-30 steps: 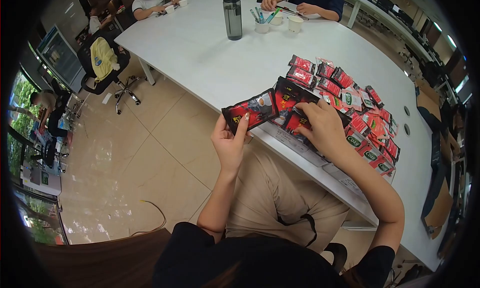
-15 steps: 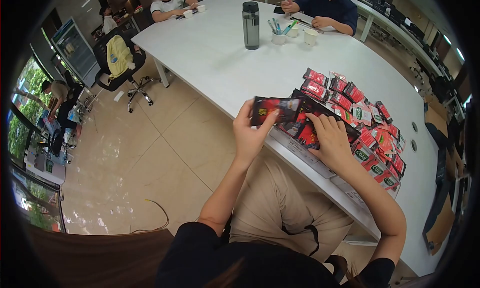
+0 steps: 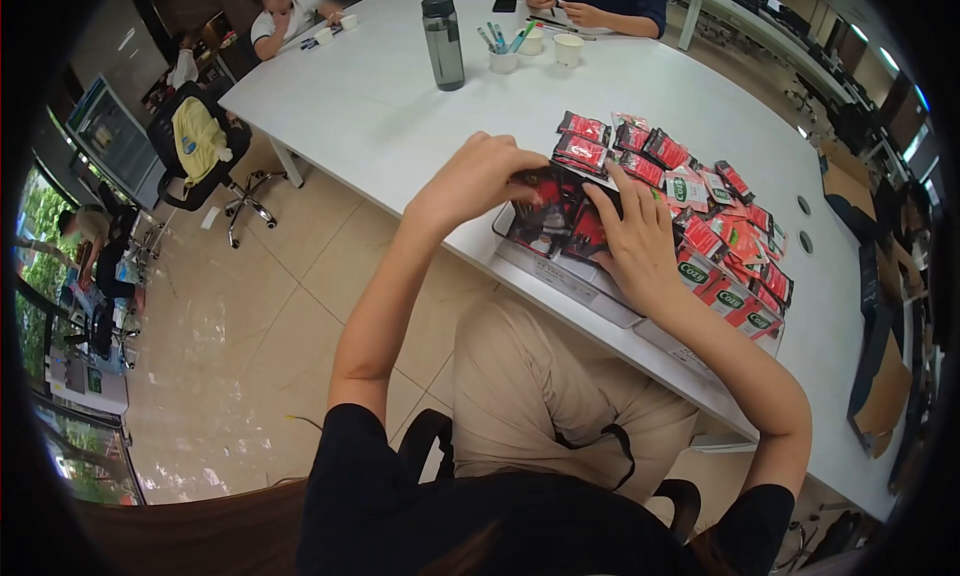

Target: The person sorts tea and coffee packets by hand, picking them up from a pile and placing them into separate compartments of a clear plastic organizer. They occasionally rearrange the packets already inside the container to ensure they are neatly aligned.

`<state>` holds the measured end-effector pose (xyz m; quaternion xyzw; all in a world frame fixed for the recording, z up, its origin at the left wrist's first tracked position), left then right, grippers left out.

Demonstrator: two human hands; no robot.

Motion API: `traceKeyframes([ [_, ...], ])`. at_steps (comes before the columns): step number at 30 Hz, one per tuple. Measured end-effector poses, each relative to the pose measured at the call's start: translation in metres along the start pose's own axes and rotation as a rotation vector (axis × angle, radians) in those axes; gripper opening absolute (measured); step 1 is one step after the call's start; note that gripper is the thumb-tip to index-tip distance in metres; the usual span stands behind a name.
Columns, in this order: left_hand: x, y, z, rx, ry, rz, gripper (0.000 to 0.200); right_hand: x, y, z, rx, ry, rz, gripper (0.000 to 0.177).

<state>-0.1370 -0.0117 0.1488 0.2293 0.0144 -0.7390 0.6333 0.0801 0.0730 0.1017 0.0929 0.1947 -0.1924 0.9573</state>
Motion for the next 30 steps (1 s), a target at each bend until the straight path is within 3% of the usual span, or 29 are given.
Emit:
traceKeyframes([
  [4,-0.003,0.011,-0.030,-0.194,-0.286,-0.015,0.030,-0.005,-0.002,0.004,-0.043,-0.029,-0.049,0.107],
  [5,-0.006,0.013,-0.037,-0.271,-0.376,0.029,0.041,-0.006,-0.001,0.003,-0.059,-0.050,-0.064,0.111],
  [11,0.002,0.024,-0.040,-0.315,-0.012,-0.030,0.100,-0.007,0.004,-0.006,-0.064,-0.105,-0.109,0.118],
  [14,-0.003,0.014,-0.052,-0.377,0.119,-0.089,0.113,-0.007,0.005,-0.008,-0.036,-0.121,-0.109,0.118],
  [20,-0.015,-0.005,-0.055,-0.304,-0.163,-0.013,0.110,-0.009,0.008,-0.012,0.016,-0.094,-0.061,0.108],
  [23,-0.016,-0.009,-0.055,-0.278,-0.184,-0.009,0.103,-0.010,0.010,-0.016,0.037,-0.067,-0.042,0.105],
  [29,-0.013,-0.002,-0.070,-0.213,0.062,-0.060,0.087,-0.009,0.008,-0.015,0.092,-0.030,-0.028,0.105],
  [30,-0.014,-0.002,-0.069,-0.210,0.033,-0.036,0.086,-0.009,0.008,-0.016,0.095,-0.044,-0.035,0.107],
])
Point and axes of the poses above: each hand's wrist, its own x-axis away from the middle knuckle, its own z-axis out of the back of the hand, y = z × x, the point moved 1 cm from there along -x, towards the middle knuckle, and after that the axes turned 3 degrees about -y, right-handed, at the moved point
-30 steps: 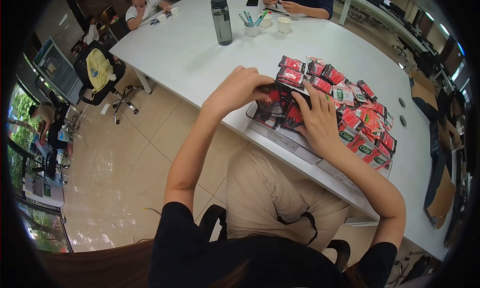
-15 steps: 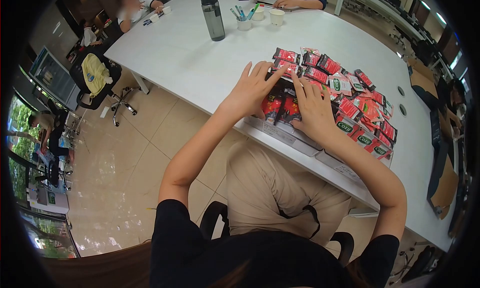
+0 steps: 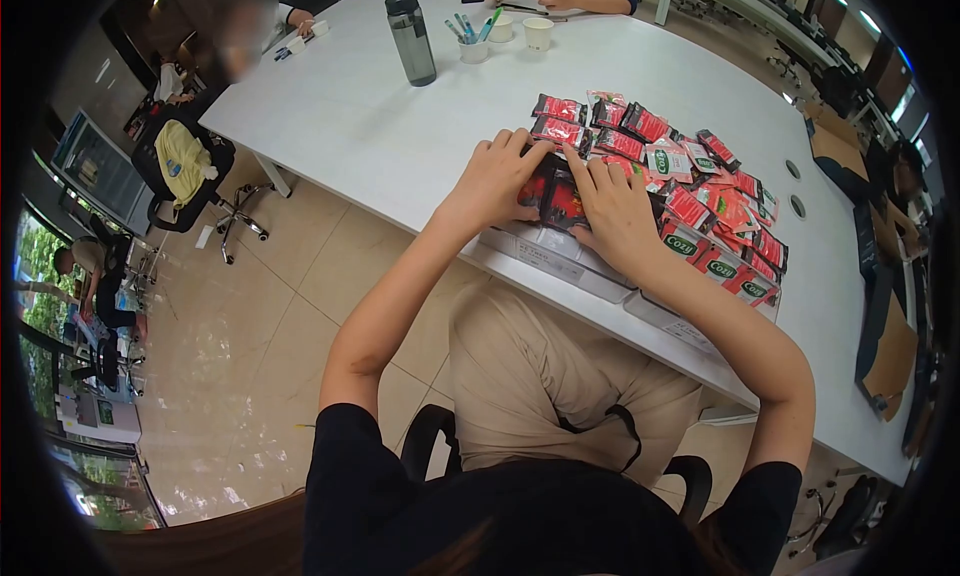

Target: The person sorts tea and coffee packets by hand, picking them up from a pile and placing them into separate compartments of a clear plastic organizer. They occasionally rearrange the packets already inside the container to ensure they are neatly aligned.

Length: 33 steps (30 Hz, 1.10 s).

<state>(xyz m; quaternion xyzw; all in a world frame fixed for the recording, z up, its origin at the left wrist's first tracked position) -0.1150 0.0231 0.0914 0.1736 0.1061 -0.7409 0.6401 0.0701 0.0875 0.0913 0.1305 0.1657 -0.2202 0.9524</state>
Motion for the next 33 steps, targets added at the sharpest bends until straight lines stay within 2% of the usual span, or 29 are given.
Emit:
traceKeyframes([
  [5,-0.004,0.000,0.002,-0.034,-0.069,0.042,0.087,0.000,0.002,-0.002,0.000,-0.031,0.008,0.112],
  [11,0.000,-0.005,0.006,0.033,0.002,-0.035,0.092,0.003,0.008,0.007,-0.014,0.083,0.045,0.115],
  [14,0.004,-0.008,0.008,0.054,0.048,-0.051,0.098,0.012,0.009,0.031,-0.144,0.156,0.049,0.112],
  [18,0.010,0.001,0.024,0.119,0.006,0.007,0.092,0.041,0.008,0.088,-0.481,0.375,0.041,0.073],
  [20,0.014,0.013,0.034,0.132,0.038,0.024,0.087,0.065,0.005,0.133,-0.689,0.498,0.123,0.049],
  [21,0.016,0.023,0.041,0.151,0.088,0.004,0.071,0.088,-0.002,0.149,-0.987,0.610,0.016,0.037],
  [22,0.018,0.034,0.050,0.261,0.150,-0.035,0.067,0.117,-0.014,0.160,-1.282,0.720,-0.093,0.027],
  [25,0.033,0.082,0.081,0.645,0.316,-0.169,0.053,0.146,-0.018,0.207,-1.687,0.919,0.368,0.011],
  [27,0.055,0.124,0.102,1.010,0.407,-0.306,0.041,0.149,-0.020,0.215,-1.741,0.988,0.606,0.013],
  [29,0.079,0.152,0.105,1.329,0.424,-0.512,0.040,0.164,-0.015,0.228,-1.760,0.810,0.624,0.017],
  [31,0.097,0.172,0.102,1.558,0.385,-0.768,0.049,0.189,0.001,0.233,-1.776,0.635,0.637,0.018],
  [33,0.098,0.186,0.106,1.697,0.340,-0.930,0.053,0.201,0.010,0.228,-1.766,0.570,0.782,0.018],
])
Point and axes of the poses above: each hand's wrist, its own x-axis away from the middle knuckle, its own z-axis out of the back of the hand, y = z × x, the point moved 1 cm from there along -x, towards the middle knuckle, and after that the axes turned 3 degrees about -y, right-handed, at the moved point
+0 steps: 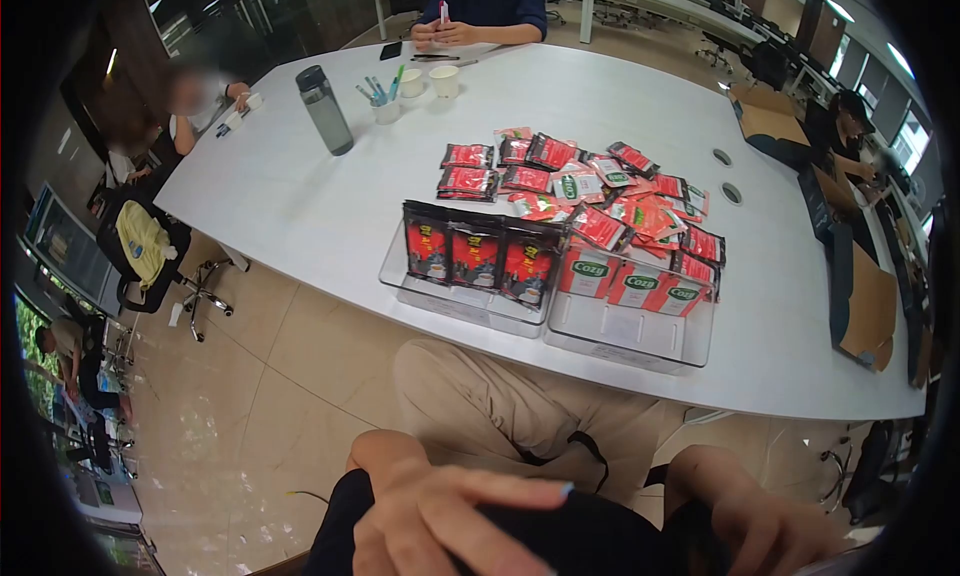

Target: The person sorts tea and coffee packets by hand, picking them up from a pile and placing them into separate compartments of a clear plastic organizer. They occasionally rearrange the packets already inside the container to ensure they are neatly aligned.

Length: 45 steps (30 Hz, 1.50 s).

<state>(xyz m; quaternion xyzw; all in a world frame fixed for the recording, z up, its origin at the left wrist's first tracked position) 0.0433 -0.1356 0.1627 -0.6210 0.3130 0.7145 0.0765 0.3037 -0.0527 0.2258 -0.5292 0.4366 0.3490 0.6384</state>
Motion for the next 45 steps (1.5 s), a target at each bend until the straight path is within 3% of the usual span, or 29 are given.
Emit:
traceKeyframes([
  [2,-0.011,-0.005,-0.010,0.069,-0.030,-0.033,0.052,-0.004,0.028,0.008,-0.075,-0.149,0.174,0.019],
  [6,-0.020,-0.033,-0.018,0.167,-0.090,-0.138,0.052,0.028,0.010,0.017,-0.019,-0.355,-0.141,0.023],
  [9,-0.029,-0.038,-0.019,0.204,-0.111,-0.007,0.053,0.051,-0.001,0.031,0.086,-0.485,-0.369,0.020],
  [11,-0.037,-0.041,-0.024,0.141,-0.019,0.096,0.052,0.062,-0.005,0.051,0.224,-0.533,-0.539,0.024],
  [14,-0.041,-0.085,-0.038,-0.055,0.239,-0.036,0.040,0.076,-0.014,0.088,0.643,-0.209,-0.926,0.037],
  [15,-0.035,-0.100,-0.034,-0.181,0.237,0.033,0.039,0.077,-0.016,0.109,0.778,-0.118,-1.062,0.037],
  [17,-0.023,-0.129,-0.026,-0.436,0.212,0.172,0.037,0.086,-0.012,0.156,0.941,0.039,-1.096,0.036],
  [18,-0.013,-0.140,-0.018,-0.661,0.082,0.365,0.039,0.092,-0.009,0.183,0.968,0.102,-1.183,0.036],
  [19,0.001,-0.160,-0.015,-0.831,0.056,0.394,0.038,0.098,-0.005,0.210,0.992,0.163,-1.271,0.036],
  [21,0.031,-0.198,-0.012,-1.132,-0.027,0.384,0.037,0.113,0.007,0.255,1.114,0.176,-1.505,0.054],
  [24,0.053,-0.221,-0.016,-1.404,-0.141,0.299,0.032,0.158,0.032,0.302,1.255,0.030,-1.493,0.086],
  [27,0.055,-0.227,-0.016,-1.452,-0.159,0.280,0.028,0.173,0.054,0.309,0.962,0.031,-1.454,0.110],
  [28,0.057,-0.227,-0.017,-1.467,-0.167,0.278,0.028,0.175,0.057,0.308,1.008,-0.026,-1.441,0.113],
  [31,0.057,-0.228,-0.016,-1.490,-0.183,0.269,0.028,0.181,0.060,0.304,1.074,-0.021,-1.476,0.112],
  [36,0.057,-0.229,-0.016,-1.497,-0.188,0.278,0.026,0.173,0.052,0.308,0.976,0.062,-1.489,0.087],
  [43,0.058,-0.229,-0.015,-1.508,-0.194,0.276,0.026,0.130,0.098,0.298,1.030,0.031,-1.262,0.064],
  [45,0.059,-0.228,-0.015,-1.515,-0.204,0.292,0.029,0.125,0.117,0.287,1.070,-0.086,-1.188,0.059],
])
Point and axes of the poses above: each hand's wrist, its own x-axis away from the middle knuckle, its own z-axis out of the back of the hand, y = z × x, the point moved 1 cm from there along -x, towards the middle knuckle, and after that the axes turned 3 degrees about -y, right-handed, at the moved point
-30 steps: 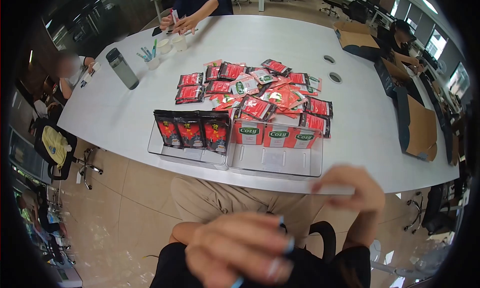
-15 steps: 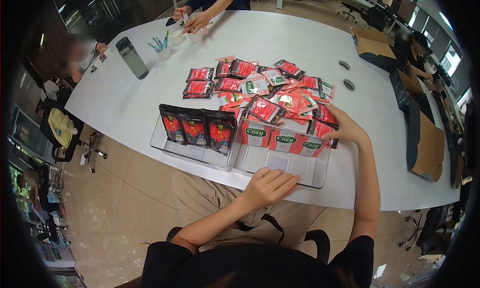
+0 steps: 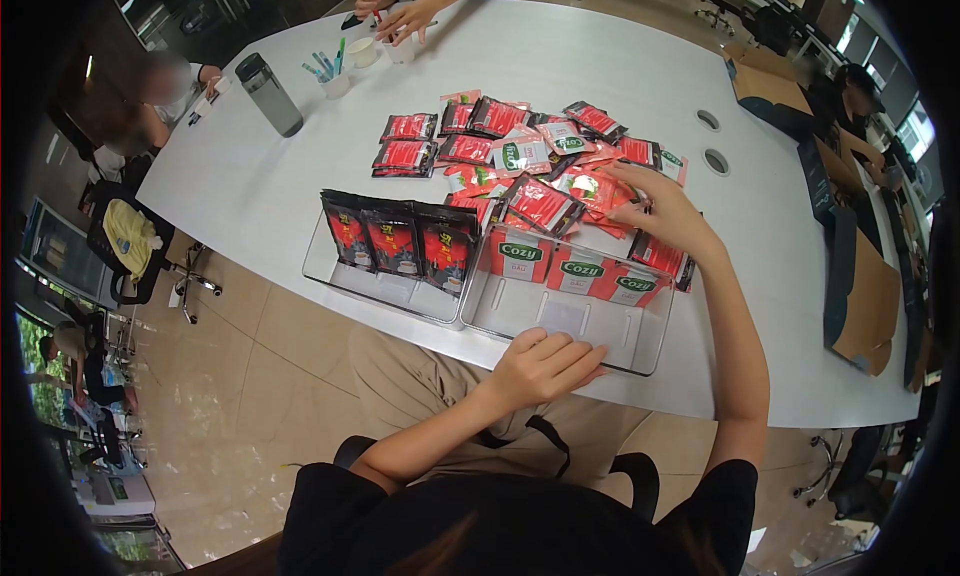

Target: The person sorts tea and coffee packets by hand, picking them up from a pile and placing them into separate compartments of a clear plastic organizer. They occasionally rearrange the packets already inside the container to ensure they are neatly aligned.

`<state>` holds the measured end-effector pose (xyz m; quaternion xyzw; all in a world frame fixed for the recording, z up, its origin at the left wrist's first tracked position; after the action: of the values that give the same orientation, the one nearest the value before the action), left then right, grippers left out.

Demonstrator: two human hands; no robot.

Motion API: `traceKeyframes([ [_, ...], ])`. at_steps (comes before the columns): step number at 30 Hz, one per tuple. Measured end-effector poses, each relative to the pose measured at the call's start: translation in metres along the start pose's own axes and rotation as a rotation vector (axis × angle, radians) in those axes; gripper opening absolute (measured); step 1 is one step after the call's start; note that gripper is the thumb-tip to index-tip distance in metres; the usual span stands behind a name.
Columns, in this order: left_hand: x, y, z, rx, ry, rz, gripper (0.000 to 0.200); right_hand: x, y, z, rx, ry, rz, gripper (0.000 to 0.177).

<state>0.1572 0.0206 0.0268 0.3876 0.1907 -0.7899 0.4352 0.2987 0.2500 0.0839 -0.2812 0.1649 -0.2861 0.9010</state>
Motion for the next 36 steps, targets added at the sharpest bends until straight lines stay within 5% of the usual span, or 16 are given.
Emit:
traceKeyframes([
  [3,0.000,0.000,-0.001,0.018,0.021,-0.007,0.026,-0.013,-0.010,-0.015,0.009,-0.086,0.025,0.057],
  [6,0.000,0.000,-0.001,0.015,0.020,-0.012,0.026,-0.016,0.010,-0.032,0.299,0.071,0.163,0.059],
  [9,0.001,0.000,-0.001,0.019,0.017,-0.007,0.027,-0.012,-0.001,-0.016,0.106,-0.041,0.043,0.058],
  [17,0.003,0.000,-0.001,-0.005,-0.001,0.005,0.028,-0.006,0.000,0.008,-0.020,0.050,-0.069,0.035],
  [25,0.003,-0.001,-0.001,0.007,-0.006,0.000,0.029,0.007,0.012,0.038,0.424,0.145,-0.341,0.028],
  [31,0.003,-0.001,-0.001,0.015,-0.014,0.003,0.029,0.026,0.030,0.048,0.630,0.026,-0.514,0.043],
  [36,0.003,0.000,-0.001,0.013,-0.018,0.006,0.029,0.019,0.018,0.043,0.231,-0.141,-0.332,0.065],
])
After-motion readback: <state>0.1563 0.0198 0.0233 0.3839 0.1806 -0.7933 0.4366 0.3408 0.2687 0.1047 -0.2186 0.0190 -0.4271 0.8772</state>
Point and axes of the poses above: each hand's wrist, its own x-axis away from the middle knuckle, its own z-axis out of the back of the hand, y = z × x, the point moved 1 cm from there along -x, towards the middle knuckle, and after that the axes turned 3 degrees about -y, right-handed, at the moved point
